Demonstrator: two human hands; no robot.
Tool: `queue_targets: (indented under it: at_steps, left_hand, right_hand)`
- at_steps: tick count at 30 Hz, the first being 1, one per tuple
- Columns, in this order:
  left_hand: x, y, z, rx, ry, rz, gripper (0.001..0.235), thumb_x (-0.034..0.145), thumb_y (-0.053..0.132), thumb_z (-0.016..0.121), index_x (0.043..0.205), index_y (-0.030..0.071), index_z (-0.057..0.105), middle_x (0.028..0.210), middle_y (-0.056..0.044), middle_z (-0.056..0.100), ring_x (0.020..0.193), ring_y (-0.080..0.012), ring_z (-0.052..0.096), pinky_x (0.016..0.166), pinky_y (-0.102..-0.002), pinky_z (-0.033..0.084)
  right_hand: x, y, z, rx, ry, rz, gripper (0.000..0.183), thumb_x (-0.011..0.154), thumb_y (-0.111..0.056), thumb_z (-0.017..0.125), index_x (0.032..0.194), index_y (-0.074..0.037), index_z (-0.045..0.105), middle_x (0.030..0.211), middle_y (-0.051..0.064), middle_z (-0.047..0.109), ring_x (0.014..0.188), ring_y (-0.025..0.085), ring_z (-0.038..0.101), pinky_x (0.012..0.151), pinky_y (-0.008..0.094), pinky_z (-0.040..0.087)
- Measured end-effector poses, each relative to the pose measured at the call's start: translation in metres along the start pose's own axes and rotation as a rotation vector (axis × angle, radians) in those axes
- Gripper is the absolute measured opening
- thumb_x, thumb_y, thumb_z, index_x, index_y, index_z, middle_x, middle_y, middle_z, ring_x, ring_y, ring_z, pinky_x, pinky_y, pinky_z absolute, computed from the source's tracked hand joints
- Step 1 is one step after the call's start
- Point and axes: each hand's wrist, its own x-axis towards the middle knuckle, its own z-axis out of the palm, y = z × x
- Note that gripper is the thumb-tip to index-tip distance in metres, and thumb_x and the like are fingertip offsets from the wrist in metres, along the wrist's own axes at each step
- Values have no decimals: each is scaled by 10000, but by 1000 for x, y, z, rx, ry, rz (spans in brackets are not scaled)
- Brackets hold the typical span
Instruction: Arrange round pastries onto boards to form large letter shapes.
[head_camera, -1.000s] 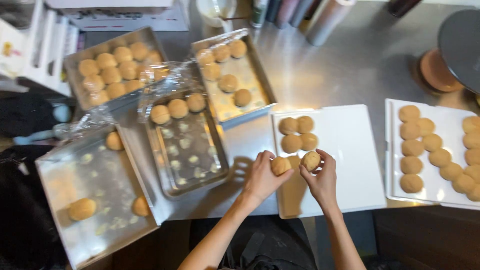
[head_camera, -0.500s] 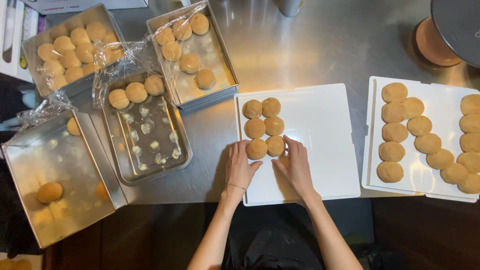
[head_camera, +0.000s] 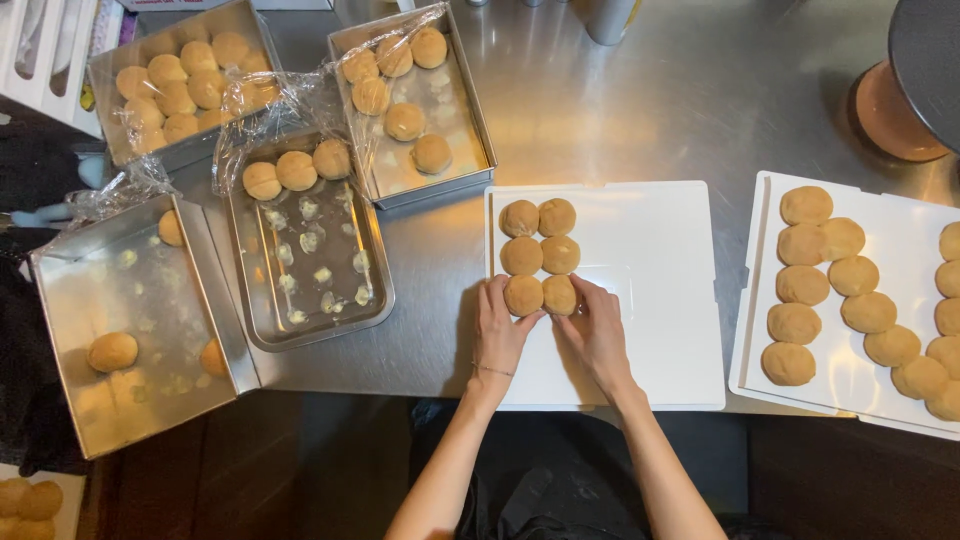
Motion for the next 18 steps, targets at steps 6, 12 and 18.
queue_targets:
  at_steps: [6,12,18]
  left_hand:
    - [-4,-16,-16,-4,-88,13,742,694,55,901,1324,63,509,1251,-202,602,1112,-421,619,851,-447,552]
    - [-11,-43,-3,-371,-221,-18,721,808,106,825,1428,58,460,1297,-166,660,1092,-291,699,848,-352,621]
    - [8,-1,-170,-252,-505,-73,502,938,256,744,1352,44,557,1213,-154,680,978,-266,704,825,-369,571]
  right_hand:
    - [-9,3,4,41,40,36,737,821,-176,803,1456,-2,471,1242,164,630,1075,295,595,933,398,508]
    - [-24,35,18,-8,86,151,444,1009,-129,639,1430,-9,564,1245,200,667,1105,283,674,967,404,524]
    - [-12,43,38,-204,341,-71,162,1201,-67,589,1318,45,600,1184,235,621,1064,306,654,928,366,549]
